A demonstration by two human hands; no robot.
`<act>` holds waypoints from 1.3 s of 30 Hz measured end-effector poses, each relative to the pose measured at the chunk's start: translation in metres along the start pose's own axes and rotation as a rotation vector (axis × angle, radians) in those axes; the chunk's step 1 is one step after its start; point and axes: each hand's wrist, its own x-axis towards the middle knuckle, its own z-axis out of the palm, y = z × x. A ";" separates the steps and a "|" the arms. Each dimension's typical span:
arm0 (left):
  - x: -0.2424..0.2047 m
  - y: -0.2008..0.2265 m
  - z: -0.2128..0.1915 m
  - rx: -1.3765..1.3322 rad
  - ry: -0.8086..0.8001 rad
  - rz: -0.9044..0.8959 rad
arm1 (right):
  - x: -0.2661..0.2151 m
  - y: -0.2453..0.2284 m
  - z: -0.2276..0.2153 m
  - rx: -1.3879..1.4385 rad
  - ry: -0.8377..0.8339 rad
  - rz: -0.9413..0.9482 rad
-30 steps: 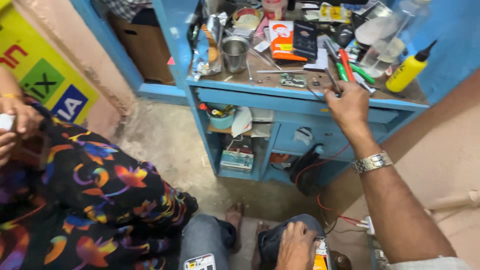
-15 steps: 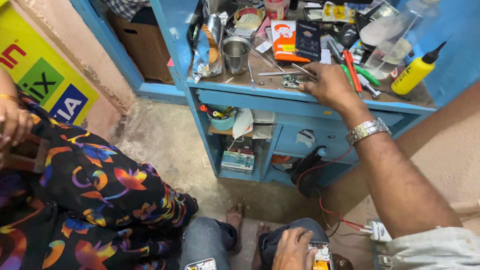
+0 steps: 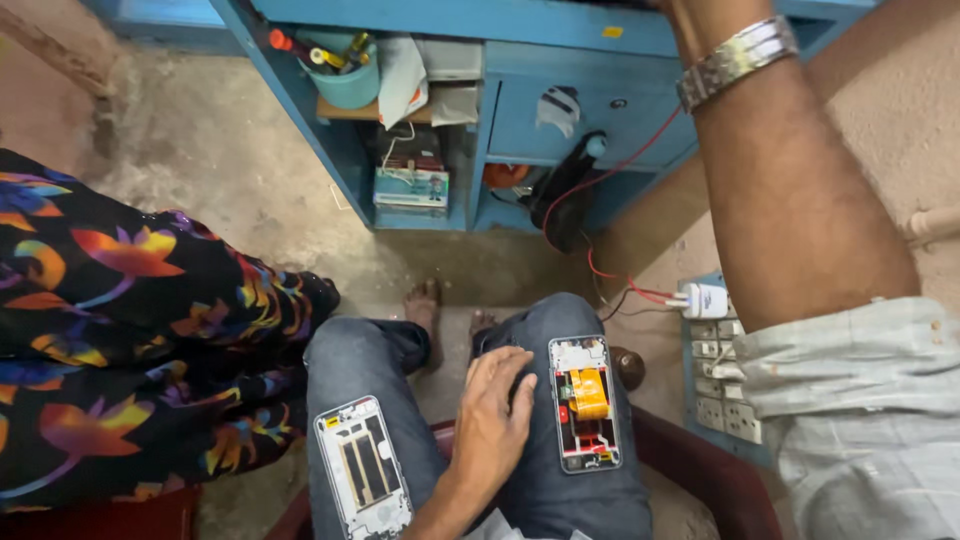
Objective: The person disassembles and repairs a mobile phone by removing the back cover and using a small screwdriver and other tools to manipulate internal components on the circuit board.
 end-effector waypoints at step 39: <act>-0.034 0.007 0.019 -0.083 -0.052 0.037 | -0.350 -0.055 0.053 1.353 0.285 1.068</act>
